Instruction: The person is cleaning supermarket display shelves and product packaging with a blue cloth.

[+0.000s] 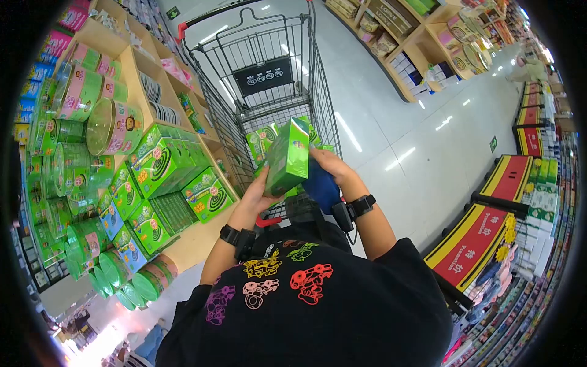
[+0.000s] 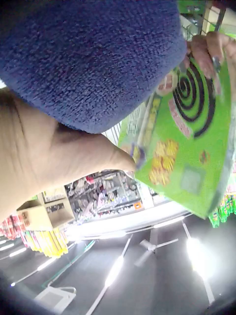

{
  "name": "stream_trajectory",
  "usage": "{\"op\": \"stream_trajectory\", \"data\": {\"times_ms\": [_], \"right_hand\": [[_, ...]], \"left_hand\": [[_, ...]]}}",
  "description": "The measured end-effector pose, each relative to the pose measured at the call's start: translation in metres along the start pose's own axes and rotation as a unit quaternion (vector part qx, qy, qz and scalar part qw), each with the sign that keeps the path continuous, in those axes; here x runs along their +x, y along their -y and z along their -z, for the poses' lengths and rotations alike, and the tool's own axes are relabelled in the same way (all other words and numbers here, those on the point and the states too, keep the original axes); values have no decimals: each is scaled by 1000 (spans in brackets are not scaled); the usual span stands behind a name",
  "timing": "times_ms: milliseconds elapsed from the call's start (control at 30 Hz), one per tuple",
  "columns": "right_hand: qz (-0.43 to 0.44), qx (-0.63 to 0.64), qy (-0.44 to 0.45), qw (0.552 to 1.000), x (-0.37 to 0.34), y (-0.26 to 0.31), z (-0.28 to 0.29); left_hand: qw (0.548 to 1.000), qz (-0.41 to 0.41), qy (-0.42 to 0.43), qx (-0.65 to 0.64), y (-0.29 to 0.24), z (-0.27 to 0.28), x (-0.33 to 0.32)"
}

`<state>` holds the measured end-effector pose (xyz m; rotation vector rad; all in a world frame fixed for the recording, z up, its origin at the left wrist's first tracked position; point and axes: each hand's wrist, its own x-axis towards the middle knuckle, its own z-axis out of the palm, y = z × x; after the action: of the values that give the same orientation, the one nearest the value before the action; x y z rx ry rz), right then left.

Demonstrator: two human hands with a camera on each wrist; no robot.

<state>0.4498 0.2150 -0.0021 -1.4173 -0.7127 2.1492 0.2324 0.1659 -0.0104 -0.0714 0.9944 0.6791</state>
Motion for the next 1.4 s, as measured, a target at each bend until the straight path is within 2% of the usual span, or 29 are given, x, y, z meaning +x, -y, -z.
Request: {"op": "stream_trajectory", "data": {"times_ms": [33,133,167,267,367,467,500,600,700,833,900,933,1100,1200,1333,1400], "right_hand": [[-40,34,7,999,11,-5,7],[-83,95,105,986,32,-21,13],[-60,57,123,989,34,-23,17],[-134,116,189,966,41,-20,29],[-172,120,237,949,60,-21,50],[-132,113,320,931,73,-17,54],[-155,144,343,915,77,-14,53],[-147,116,295,937,83,-7,53],[-133,217,282,925,106,-18,52],[-97,150,101,979,94,23,10],[-85,131,71,985,117,14,11],[-79,122,54,988,128,9,10],[-187,176,-17,966,188,-27,5],[-178,180,-38,967,217,-49,2],[-243,171,-26,954,228,-52,-1],[-274,152,-37,949,228,-50,-2]], "left_hand": [[999,5,-27,-29,1,-10,-1],[982,82,117,-127,11,2,16],[974,93,142,-151,14,5,22],[971,105,127,-174,18,7,31],[937,158,212,-226,6,2,30],[934,162,239,-210,-3,-11,26],[932,162,262,-191,-7,-14,27],[892,170,329,-260,-9,-14,36],[907,158,264,-288,-22,-14,47],[977,-1,46,-210,-28,20,86],[980,-90,-91,-151,-33,27,94],[979,-89,-110,-148,-35,30,101],[975,-111,-168,-94,-34,59,147],[965,-133,-211,-74,-29,95,188],[943,-127,-305,-27,-32,108,199],[943,-120,-308,-49,-34,105,196]]}}
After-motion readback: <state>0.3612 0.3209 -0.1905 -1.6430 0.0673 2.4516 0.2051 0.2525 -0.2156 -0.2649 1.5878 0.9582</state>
